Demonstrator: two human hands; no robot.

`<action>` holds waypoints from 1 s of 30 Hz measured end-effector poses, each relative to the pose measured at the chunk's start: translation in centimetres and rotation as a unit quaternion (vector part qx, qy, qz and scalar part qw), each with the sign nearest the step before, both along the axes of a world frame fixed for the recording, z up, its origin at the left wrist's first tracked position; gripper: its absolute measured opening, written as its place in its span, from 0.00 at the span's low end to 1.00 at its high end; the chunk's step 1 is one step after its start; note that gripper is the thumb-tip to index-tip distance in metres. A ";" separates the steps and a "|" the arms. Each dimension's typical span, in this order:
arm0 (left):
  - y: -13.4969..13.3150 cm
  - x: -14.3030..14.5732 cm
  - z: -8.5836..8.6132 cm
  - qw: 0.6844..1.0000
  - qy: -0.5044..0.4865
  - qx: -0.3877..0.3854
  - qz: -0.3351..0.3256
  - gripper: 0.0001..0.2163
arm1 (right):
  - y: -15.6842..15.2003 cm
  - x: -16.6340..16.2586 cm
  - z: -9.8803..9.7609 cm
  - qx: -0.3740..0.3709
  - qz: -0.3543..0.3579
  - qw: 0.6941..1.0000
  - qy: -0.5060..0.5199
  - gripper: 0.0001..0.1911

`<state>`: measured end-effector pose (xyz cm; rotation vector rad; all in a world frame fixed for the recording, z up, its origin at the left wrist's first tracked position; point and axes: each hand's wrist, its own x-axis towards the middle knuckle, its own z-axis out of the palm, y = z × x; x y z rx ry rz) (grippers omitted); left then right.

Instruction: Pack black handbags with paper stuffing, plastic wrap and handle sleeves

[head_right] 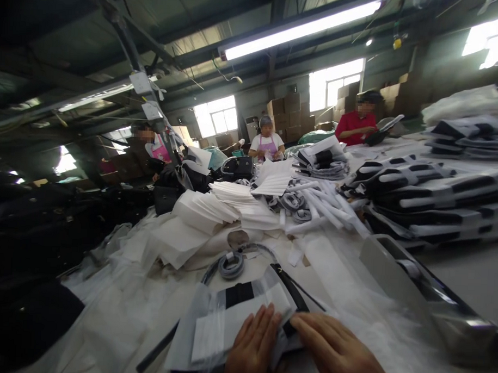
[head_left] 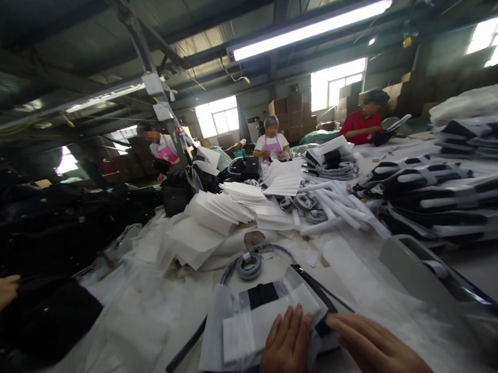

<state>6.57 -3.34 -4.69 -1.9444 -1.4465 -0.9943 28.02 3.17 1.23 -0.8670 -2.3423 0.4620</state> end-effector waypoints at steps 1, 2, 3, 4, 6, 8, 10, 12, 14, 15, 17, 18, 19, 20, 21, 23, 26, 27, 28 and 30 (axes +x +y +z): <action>-0.2 0.0 0.2 1.000 -0.015 -0.015 -0.001 0.26 | 0.9 -0.7 0.4 0.035 0.032 0.999 -0.002 0.23; -0.3 -0.1 0.3 0.999 -0.035 -0.029 -0.001 0.26 | 1.6 -1.3 0.6 0.053 0.057 0.997 -0.008 0.25; -0.5 -0.2 0.3 0.998 -0.055 -0.039 -0.002 0.26 | 2.2 -1.9 0.5 0.058 0.075 0.995 -0.012 0.26; -0.6 -0.4 0.3 0.996 -0.072 -0.048 -0.006 0.26 | 2.7 -2.3 0.2 0.057 0.085 0.995 -0.010 0.27; -0.5 -0.7 0.2 0.993 -0.089 -0.066 -0.032 0.24 | 3.1 -2.6 -1.0 0.058 0.085 0.995 0.002 0.27; -0.1 -0.8 0.5 0.989 -0.121 -0.064 -0.047 0.23 | 3.1 -2.3 -2.6 0.081 0.078 0.994 0.012 0.28; 0.5 -0.5 1.7 0.985 -0.157 -0.058 -0.042 0.22 | 3.1 -1.9 -4.1 0.116 0.081 0.990 0.008 0.30; 1.2 -0.1 3.5 0.983 -0.160 -0.075 -0.041 0.21 | 3.0 -1.4 -5.1 0.140 0.086 0.986 0.003 0.31; 1.8 0.6 5.1 0.985 -0.127 -0.100 -0.059 0.19 | 3.0 -1.1 -5.2 0.148 0.089 0.985 0.009 0.30; 2.1 0.9 5.4 0.987 -0.113 -0.090 -0.065 0.18 | 3.0 -1.0 -4.9 0.142 0.093 0.985 0.012 0.28; 2.7 1.7 5.0 0.994 -0.092 -0.025 -0.057 0.19 | 3.0 -0.8 -3.7 0.103 0.109 0.989 0.010 0.24; 2.9 1.9 4.3 0.995 -0.084 0.025 -0.046 0.20 | 3.0 -0.7 -2.8 0.066 0.113 0.991 0.005 0.22; 3.0 2.2 3.3 0.994 -0.079 0.077 -0.029 0.20 | 3.2 -0.7 -1.8 0.021 0.111 0.994 0.000 0.19; 3.0 2.3 2.3 0.989 -0.078 0.126 -0.015 0.19 | 3.4 -0.7 -0.7 -0.023 0.101 0.995 -0.002 0.17; 2.9 2.3 1.3 0.985 -0.080 0.154 -0.001 0.19 | 3.8 -0.9 0.4 -0.059 0.085 0.995 0.003 0.15; 2.5 2.0 0.0 0.986 -0.072 0.147 0.012 0.17 | 5.0 -1.8 2.4 -0.094 0.065 0.993 0.013 0.16; 2.0 1.8 -0.6 0.996 -0.046 0.072 0.015 0.16 | 7.6 -4.6 4.6 -0.075 0.116 0.990 -0.037 0.26; 2.2 1.9 -0.6 0.995 -0.057 0.082 0.019 0.16 | 8.5 -5.9 5.1 -0.068 0.150 0.984 -0.066 0.31; 2.5 2.1 -0.8 0.991 -0.076 0.109 0.026 0.16 | 9.4 -7.1 5.4 -0.064 0.186 0.976 -0.096 0.36; 3.6 2.8 -1.4 0.976 -0.120 0.178 0.042 0.15 | 11.1 -9.4 5.8 -0.070 0.249 0.954 -0.149 0.38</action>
